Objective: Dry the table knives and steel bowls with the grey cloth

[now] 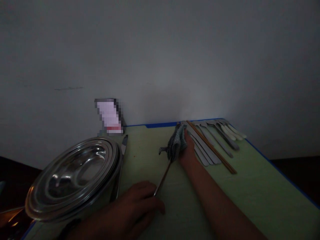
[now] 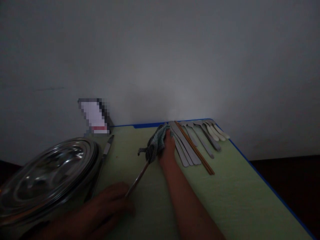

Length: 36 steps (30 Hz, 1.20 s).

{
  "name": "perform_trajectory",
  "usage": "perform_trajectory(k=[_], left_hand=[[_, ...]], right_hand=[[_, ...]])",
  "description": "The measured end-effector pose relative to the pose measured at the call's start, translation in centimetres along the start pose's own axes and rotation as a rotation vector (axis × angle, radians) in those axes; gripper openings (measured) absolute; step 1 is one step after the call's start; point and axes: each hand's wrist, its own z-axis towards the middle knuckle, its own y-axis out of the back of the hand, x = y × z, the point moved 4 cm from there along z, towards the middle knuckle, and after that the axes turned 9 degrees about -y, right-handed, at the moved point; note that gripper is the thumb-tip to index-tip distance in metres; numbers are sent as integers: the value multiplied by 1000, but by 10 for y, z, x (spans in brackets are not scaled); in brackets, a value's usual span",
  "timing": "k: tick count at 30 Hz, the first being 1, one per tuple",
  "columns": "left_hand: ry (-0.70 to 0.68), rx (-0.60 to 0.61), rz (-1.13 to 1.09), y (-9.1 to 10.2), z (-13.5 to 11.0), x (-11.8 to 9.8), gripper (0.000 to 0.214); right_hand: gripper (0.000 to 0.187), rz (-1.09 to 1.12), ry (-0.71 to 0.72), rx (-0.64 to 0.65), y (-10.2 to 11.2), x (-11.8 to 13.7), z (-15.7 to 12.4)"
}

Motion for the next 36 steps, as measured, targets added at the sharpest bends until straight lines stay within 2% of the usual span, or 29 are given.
perform_trajectory(k=[4,9,14,17,24,27,30,34,36], left_hand=[[85,-89,-104,-2,-5,7,30],[170,-177,-204,-8,-8,20,24],[295,-274,-255,-9,-8,28,20],[378,-362,-302,-8,-8,31,17],[448,-515,-384,-8,-7,41,9],[417,-520,-431,-9,-5,41,9],[390,-490,-442,-10,-3,40,8],[411,-425,-339,-11,-4,40,8],[369,-389,-242,-10,-5,37,11]], right_hand=[[39,-67,58,31,-3,-8,-5],[39,-327,135,79,-15,-20,-21],[34,-492,89,62,-29,-34,-40],[31,-467,79,72,-33,-40,-46],[38,-208,-14,247,-38,-44,-47],[39,-229,-4,316,-40,-44,-48],[37,-228,-12,329,-39,-45,-48],[42,-253,-13,278,-36,-47,-45],[43,-257,-19,256,-35,-48,-44]])
